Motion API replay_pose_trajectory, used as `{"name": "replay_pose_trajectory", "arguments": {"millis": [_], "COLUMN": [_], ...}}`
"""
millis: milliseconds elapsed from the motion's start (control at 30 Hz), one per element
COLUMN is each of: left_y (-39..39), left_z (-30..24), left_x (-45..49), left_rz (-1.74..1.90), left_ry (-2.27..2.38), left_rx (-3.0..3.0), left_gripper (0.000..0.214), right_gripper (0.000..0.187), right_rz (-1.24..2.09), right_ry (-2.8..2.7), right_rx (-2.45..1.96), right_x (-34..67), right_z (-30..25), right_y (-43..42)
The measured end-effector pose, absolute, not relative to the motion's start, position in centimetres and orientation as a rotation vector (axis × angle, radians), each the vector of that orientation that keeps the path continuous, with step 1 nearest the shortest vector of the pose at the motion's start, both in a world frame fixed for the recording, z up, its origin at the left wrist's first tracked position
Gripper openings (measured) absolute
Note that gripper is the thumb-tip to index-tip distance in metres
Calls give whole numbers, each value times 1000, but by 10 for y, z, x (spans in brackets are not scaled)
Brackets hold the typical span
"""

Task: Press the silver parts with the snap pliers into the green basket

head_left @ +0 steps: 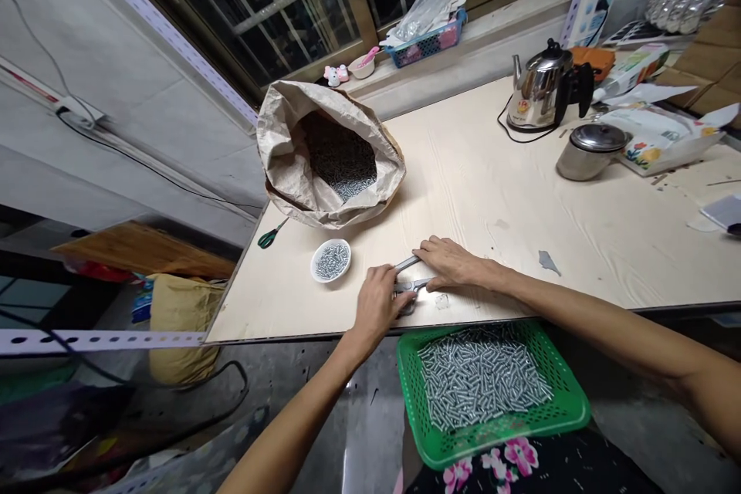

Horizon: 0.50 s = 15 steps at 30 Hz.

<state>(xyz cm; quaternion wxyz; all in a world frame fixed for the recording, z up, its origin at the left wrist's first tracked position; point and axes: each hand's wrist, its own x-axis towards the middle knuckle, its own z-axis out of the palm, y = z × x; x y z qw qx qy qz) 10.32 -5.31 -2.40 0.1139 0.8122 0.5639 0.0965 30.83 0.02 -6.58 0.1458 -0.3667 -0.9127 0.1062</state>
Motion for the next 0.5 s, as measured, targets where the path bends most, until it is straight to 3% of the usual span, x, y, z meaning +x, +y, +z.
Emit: {"name": "replay_pose_trajectory", "arguments": {"millis": [100,267,500], "left_y": [-43,-25,-24], "left_z": [-32,-34,-30], "left_x": [122,133,140], "left_rz": [180,20,-5], "left_ry": [1410,1358,1473], "left_rx": [2496,2508,2450], "left_gripper": [60,62,20], "right_gripper": [63,66,12], "right_rz": [286,275,267], "right_ry": [-2629,-2652,-2656], "right_rx": [-1046,-1176,-1205], "right_x": [310,319,315], "right_z": [-67,-63,-60], "right_y": [-2,-5,-9]}}
